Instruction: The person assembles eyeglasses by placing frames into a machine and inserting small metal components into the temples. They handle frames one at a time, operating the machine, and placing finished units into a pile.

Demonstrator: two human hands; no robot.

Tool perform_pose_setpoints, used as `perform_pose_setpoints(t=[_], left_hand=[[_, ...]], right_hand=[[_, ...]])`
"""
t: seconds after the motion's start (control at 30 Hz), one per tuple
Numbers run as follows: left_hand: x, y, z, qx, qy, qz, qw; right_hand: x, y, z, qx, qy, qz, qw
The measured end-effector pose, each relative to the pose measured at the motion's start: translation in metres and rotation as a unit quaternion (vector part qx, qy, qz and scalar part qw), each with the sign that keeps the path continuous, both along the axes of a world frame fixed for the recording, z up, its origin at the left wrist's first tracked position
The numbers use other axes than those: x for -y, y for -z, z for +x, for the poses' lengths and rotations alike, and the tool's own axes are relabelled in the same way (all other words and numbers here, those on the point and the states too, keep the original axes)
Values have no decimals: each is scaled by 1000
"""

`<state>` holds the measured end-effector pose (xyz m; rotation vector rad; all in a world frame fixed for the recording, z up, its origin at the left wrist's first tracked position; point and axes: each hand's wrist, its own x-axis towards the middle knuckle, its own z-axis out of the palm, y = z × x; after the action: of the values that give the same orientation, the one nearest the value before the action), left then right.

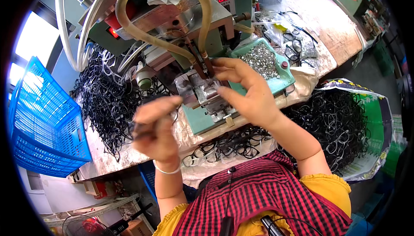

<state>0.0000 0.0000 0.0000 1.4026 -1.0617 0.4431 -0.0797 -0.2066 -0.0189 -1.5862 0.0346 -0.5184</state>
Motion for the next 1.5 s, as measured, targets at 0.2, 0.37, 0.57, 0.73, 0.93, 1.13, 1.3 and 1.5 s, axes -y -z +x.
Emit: perform_pose_setpoints(t=[0.2, 0.37, 0.57, 0.73, 0.93, 1.13, 1.3, 1.5], left_hand=[[33, 24, -13, 202, 13, 183, 962], [32, 27, -11, 196, 19, 186, 963], [31, 39, -21, 175, -16, 190, 966], [-41, 53, -55, 232, -212, 221, 923], [-156, 27, -21, -34, -482, 136, 865], [-164, 36, 29, 98, -331, 532, 774], [-164, 119, 60, 19, -338, 442, 830], [-137, 109, 62, -168, -287, -7, 943]], right_hand=[[99, 93, 8, -149, 292, -470, 820], [109, 114, 6, -37, 276, -460, 843], [109, 100, 40, -7, 115, -576, 809], [137, 92, 37, -22, 302, -481, 822], [120, 101, 24, -46, 265, -380, 885], [88, 83, 52, 15, 213, -278, 937], [95, 95, 32, -16, 244, -257, 935], [110, 97, -33, -48, 296, -276, 913]])
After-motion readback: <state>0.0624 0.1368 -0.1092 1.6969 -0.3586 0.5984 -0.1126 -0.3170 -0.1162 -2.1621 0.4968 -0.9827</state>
